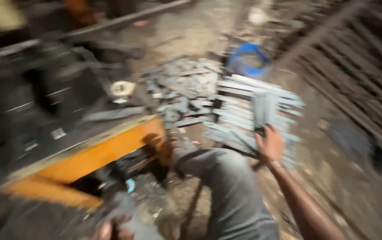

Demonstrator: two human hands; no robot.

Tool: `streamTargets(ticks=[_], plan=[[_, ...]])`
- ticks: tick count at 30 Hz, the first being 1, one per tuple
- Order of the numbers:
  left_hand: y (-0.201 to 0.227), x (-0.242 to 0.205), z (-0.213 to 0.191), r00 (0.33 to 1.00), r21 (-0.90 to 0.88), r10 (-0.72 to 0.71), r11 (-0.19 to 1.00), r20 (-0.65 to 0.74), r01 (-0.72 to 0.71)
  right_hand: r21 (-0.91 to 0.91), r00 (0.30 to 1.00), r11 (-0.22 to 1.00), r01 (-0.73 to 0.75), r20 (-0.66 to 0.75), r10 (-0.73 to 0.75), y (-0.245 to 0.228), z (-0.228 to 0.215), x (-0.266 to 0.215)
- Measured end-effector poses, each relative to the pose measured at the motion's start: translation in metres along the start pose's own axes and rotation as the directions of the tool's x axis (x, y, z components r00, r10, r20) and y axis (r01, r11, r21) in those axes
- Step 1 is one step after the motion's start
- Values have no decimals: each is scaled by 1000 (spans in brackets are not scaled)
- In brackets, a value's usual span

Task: Punching holes into metal strips using a manual press machine in a workshop.

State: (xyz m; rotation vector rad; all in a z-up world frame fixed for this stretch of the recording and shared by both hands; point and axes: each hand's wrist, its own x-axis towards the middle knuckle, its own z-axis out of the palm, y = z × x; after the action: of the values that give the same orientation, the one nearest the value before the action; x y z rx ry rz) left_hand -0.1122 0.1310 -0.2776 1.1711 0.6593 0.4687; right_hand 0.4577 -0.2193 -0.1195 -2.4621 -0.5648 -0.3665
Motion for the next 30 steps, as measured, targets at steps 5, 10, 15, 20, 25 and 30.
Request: streamTargets(ticks=[5,10,15,20,25,30], plan=[[282,-4,160,957,151,70,988,-281,-28,-213,983,959,186,38,-182,27,21,-44],[331,74,124,909,274,302,935,-287,-224,-301,981,934,191,85,-173,38,29,-48],[385,145,102,768,595,609,698,-200,-398,-471,996,878,84,73,-56,63,38,-48],[418,204,83,565,902,825,246,-1,-356,-465,973,862,201,193,-123,119,56,-39],[443,243,79,551,959,827,55,112,-278,-447,899,807,385,380,-218,127,50,-25],[450,266,93,740,964,624,-236,250,-126,-480,896,865,-146,307,322,66,12,-33]])
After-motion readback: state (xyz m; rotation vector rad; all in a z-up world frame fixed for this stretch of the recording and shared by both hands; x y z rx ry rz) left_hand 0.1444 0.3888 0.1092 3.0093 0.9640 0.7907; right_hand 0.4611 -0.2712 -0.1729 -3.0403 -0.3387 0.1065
